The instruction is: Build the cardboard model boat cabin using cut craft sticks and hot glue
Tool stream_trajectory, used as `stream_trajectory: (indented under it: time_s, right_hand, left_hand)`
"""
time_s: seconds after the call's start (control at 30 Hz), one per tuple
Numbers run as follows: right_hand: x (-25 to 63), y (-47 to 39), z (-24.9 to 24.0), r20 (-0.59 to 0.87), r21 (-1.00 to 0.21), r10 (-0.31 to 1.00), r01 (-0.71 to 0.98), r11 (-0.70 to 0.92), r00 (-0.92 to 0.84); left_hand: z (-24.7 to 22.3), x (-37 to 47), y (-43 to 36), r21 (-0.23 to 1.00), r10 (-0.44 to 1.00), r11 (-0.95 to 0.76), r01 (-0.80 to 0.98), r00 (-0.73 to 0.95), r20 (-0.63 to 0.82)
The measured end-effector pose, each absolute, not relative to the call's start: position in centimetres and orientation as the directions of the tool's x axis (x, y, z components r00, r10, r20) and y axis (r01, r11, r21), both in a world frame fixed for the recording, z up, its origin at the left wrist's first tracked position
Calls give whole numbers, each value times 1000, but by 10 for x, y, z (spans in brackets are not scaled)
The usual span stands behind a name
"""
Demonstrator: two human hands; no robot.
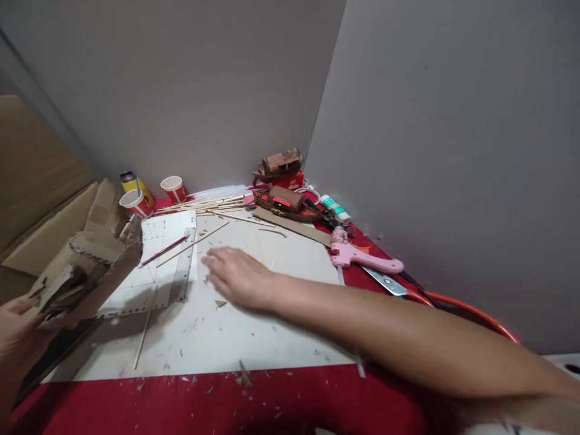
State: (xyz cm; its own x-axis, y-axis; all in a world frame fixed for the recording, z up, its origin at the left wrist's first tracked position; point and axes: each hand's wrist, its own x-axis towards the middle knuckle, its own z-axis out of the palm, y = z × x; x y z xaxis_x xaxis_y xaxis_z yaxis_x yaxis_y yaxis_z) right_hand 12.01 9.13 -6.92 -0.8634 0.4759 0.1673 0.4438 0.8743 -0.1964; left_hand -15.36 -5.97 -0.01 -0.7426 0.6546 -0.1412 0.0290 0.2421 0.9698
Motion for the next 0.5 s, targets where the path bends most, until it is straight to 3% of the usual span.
stream_trajectory:
  time_s: [0.1, 0.3, 0.5]
  right_hand:
    - [89, 147, -65, 167, -120, 543, 530, 840, -823]
    - [61, 203, -66, -14, 46, 490, 489, 871, -872]
    - [86, 205, -61, -95, 72, 477, 472, 879, -874]
  left_hand:
    - [-15, -165, -58, 980, 715, 192, -61, -675, -182]
    - [-37, -185, -60, 975, 775, 173, -140, -591, -222]
    - [-38, -187, -64, 986, 790, 128, -109, -589, -168]
